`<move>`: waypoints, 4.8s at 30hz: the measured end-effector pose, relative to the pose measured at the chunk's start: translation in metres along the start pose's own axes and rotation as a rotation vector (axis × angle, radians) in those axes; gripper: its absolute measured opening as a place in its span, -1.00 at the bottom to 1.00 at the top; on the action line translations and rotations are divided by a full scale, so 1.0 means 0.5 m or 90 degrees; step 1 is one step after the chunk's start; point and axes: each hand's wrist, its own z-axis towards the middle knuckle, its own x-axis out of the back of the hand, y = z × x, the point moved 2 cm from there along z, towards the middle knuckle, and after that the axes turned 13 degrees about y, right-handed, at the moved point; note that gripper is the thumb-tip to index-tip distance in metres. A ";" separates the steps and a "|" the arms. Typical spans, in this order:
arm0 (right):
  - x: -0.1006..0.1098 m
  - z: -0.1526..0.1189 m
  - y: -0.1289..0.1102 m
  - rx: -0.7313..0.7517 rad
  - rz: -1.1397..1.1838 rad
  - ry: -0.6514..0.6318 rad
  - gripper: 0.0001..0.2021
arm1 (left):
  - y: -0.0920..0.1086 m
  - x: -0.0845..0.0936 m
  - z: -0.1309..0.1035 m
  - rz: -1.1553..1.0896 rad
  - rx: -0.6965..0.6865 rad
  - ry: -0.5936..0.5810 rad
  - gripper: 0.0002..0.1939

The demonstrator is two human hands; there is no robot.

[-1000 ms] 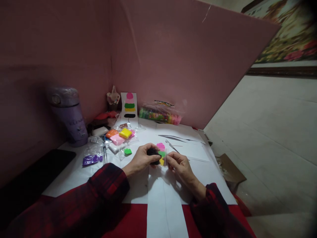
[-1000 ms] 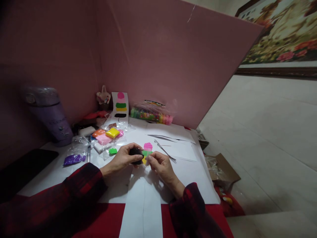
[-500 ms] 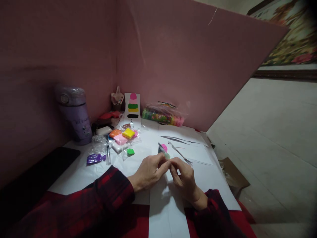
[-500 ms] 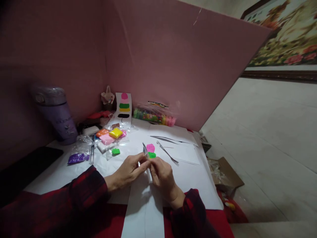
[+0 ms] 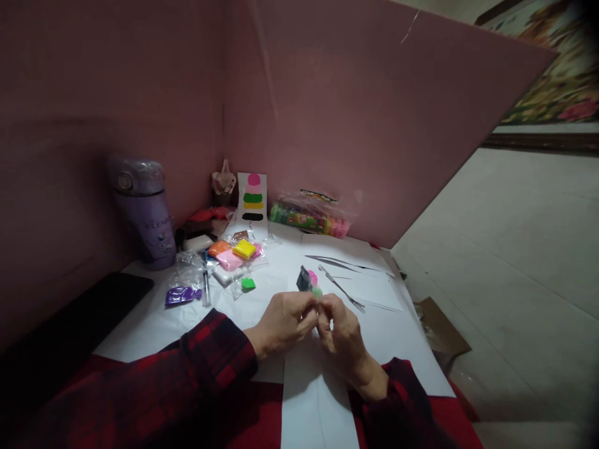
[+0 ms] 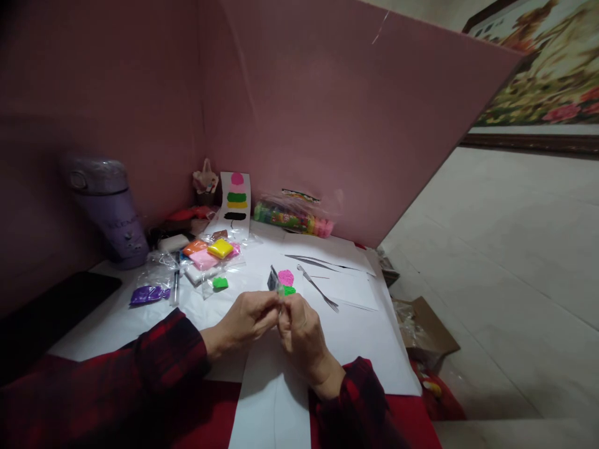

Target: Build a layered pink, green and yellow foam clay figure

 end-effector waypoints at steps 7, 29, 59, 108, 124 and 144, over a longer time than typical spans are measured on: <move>0.000 0.004 0.006 -0.150 -0.039 0.078 -0.88 | 0.012 -0.001 0.002 -0.079 0.081 0.051 -0.79; -0.002 -0.004 0.018 -0.217 0.188 0.005 -0.64 | 0.017 0.013 -0.005 0.060 -0.145 -0.026 -0.86; -0.006 -0.003 0.029 -0.276 0.261 -0.021 -0.65 | -0.051 0.011 0.029 -0.450 0.425 0.028 -0.64; -0.014 -0.014 0.029 -0.342 0.172 -0.100 -0.84 | -0.037 -0.008 0.013 -0.511 0.445 0.067 -0.63; -0.007 -0.018 0.054 -0.429 0.157 -0.036 -0.88 | -0.051 -0.001 0.017 -0.560 0.456 0.004 -0.61; -0.004 -0.001 0.030 -0.305 0.181 -0.058 -0.85 | -0.040 -0.018 0.009 -0.538 0.448 -0.107 -0.54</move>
